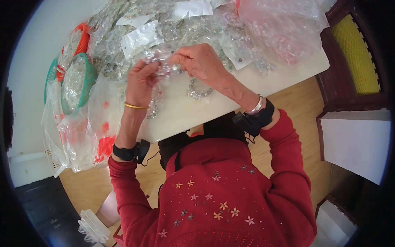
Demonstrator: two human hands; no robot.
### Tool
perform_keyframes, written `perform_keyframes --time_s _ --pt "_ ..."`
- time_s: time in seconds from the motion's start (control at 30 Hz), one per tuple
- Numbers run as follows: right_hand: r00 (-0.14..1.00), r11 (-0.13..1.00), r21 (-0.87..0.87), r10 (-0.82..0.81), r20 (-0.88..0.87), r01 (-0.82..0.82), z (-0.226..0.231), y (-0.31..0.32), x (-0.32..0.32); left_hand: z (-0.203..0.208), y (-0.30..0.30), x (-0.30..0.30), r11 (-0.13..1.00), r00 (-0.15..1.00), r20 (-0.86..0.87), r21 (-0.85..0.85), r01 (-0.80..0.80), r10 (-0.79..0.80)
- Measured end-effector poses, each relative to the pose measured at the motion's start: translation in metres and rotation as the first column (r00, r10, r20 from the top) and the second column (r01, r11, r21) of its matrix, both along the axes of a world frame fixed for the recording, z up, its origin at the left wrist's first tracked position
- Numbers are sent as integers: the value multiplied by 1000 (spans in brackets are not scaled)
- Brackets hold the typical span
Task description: Sorting various jewelry items and placing them into small clear plastic bags.
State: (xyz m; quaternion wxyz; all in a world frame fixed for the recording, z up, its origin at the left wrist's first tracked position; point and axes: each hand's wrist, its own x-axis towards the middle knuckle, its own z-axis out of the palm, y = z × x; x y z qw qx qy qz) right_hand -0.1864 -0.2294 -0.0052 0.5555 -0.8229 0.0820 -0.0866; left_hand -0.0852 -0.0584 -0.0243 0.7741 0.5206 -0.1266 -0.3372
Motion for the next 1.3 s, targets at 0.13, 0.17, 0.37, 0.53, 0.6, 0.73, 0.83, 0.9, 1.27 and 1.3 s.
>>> perform_keyframes --time_s 0.13,0.17,0.37,0.53,0.6,0.73,0.83,0.9,1.27,1.3 --pt "972 801 -598 110 210 38 -1 -4 -35 1 43 20 978 972 112 2 -208 207" --pt "942 643 -766 243 230 22 -2 -8 -50 1 53 26 977 973 113 50 -209 202" --pt "953 449 -890 297 59 -85 -27 -33 -46 -14 67 38 968 975 52 114 -222 217" --pt "958 456 -887 212 191 75 -41 -30 12 -16 68 40 967 971 18 78 -241 240" --pt "975 473 -878 151 161 72 -39 -25 29 -16 70 41 971 975 31 88 -224 222" --pt "991 567 -824 100 92 20 -20 -10 49 -13 70 39 980 981 10 33 -195 194" --pt "947 529 -841 196 253 116 -13 26 52 -6 67 29 982 983 -2 -25 -185 185" --pt "899 710 -692 213 383 126 -12 44 51 0 67 23 973 976 -10 -80 -217 217" --pt "984 947 315 -2 178 -55 -6 49 37 17 44 3 995 982 164 -24 -93 96" --pt "988 935 352 -14 155 -42 -7 44 32 19 41 1 995 980 179 33 -93 86"
